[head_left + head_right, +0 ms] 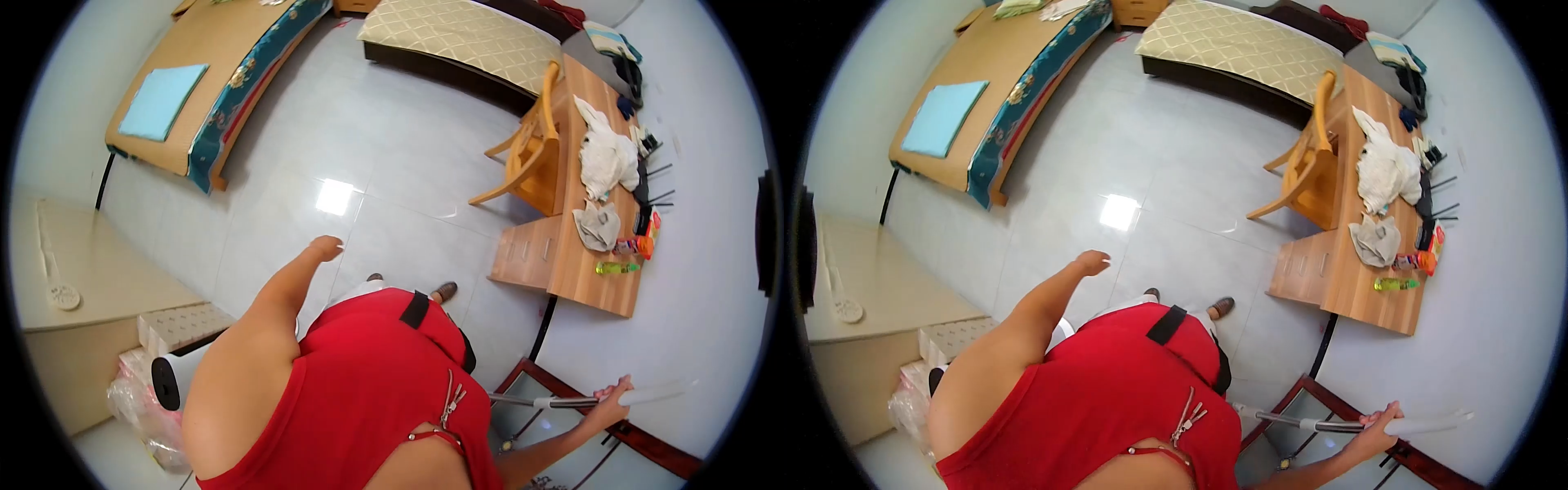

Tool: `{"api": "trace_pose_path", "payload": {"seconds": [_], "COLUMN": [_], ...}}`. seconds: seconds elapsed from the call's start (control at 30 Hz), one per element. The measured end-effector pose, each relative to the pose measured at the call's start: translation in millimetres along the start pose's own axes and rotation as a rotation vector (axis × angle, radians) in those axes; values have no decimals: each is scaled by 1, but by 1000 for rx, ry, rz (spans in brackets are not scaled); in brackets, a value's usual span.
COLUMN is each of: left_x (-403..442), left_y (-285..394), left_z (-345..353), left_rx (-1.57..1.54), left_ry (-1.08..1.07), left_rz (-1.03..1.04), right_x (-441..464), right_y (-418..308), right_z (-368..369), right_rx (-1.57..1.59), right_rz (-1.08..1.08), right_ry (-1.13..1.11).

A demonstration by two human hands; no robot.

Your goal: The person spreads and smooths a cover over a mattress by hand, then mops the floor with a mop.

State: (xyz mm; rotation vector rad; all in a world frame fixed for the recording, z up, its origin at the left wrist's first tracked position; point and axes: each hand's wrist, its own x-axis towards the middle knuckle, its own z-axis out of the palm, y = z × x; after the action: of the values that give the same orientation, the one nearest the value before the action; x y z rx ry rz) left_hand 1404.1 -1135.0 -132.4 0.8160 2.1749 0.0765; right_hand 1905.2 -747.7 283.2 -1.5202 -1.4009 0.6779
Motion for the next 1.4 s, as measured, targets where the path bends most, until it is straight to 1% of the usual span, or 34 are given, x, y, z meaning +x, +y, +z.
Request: {"api": "trace_pose_path", "payload": {"seconds": [0.03,0.07,0.1,0.17,0.23,0.3,0.4,0.43,0.53,0.57,0.6,0.7,0.73,0.8,0.83,0.87,0.93,0.97,1.03,1.07,1.13,1.17,1.2,1.27,1.3,1.37,1.4], "left_x": [-12,-22,-44,-70,-90,-114,-125,-128,-135,-139,-142,-141,-139,-134,-125,-117,-102,-92,-67,-61,-49,-43,-39,-41,-40,-40,-42], "left_y": [-27,-56,-68,-99,-113,-113,-118,-115,-100,-95,-90,-86,-86,-85,-86,-80,-55,-41,-14,2,38,52,66,90,98,105,98], "left_z": [6,17,15,30,45,57,104,117,140,140,142,138,135,112,104,81,12,-24,-82,-120,-188,-219,-247,-296,-313,-332,-332], "left_rx": [-30,-30,-60,-110,-201,-314,-462,-482,-533,-546,-558,-633,-641,-654,-611,-621,-665,-699,-652,-620,-615,-580,-538,-470,-558,-726,-696], "left_ry": [10,37,39,42,83,127,201,199,186,176,163,229,242,255,328,370,436,457,653,695,950,1088,1229,1435,1485,1576,1493], "left_rz": [-77,-100,-182,-253,-325,-404,-394,-393,-399,-410,-420,-492,-514,-552,-529,-505,-428,-376,-201,-122,14,73,133,175,221,325,276], "right_x": [-14,-26,-38,-53,-61,-65,-56,-54,-75,-88,-91,-99,-104,-116,-120,-119,-137,-142,-156,-165,-189,-204,-216,-234,-242,-253,-256], "right_y": [-21,-39,-54,-78,-101,-118,-146,-157,-195,-210,-221,-246,-253,-266,-270,-272,-284,-288,-295,-299,-307,-314,-318,-326,-328,-331,-333], "right_z": [17,32,45,70,96,122,172,191,254,276,293,341,356,383,399,417,445,457,478,486,494,492,491,489,489,480,476], "right_rx": [31,67,99,163,273,371,564,645,799,821,824,874,933,1038,1047,1042,1038,1052,1078,1095,1127,1121,1120,1125,1129,1151,1159], "right_rz": [-41,-77,-113,-166,-203,-232,-316,-280,-417,-452,-510,-659,-640,-594,-577,-535,-502,-488,-456,-439,-407,-412,-407,-404,-448,-543,-589], "right_ry": [-30,-101,-173,-320,-430,-521,-700,-752,-884,-758,-765,-788,-875,-1046,-1105,-1181,-1181,-1218,-1293,-1313,-1353,-1345,-1385,-1463,-1535,-1596,-1622]}}
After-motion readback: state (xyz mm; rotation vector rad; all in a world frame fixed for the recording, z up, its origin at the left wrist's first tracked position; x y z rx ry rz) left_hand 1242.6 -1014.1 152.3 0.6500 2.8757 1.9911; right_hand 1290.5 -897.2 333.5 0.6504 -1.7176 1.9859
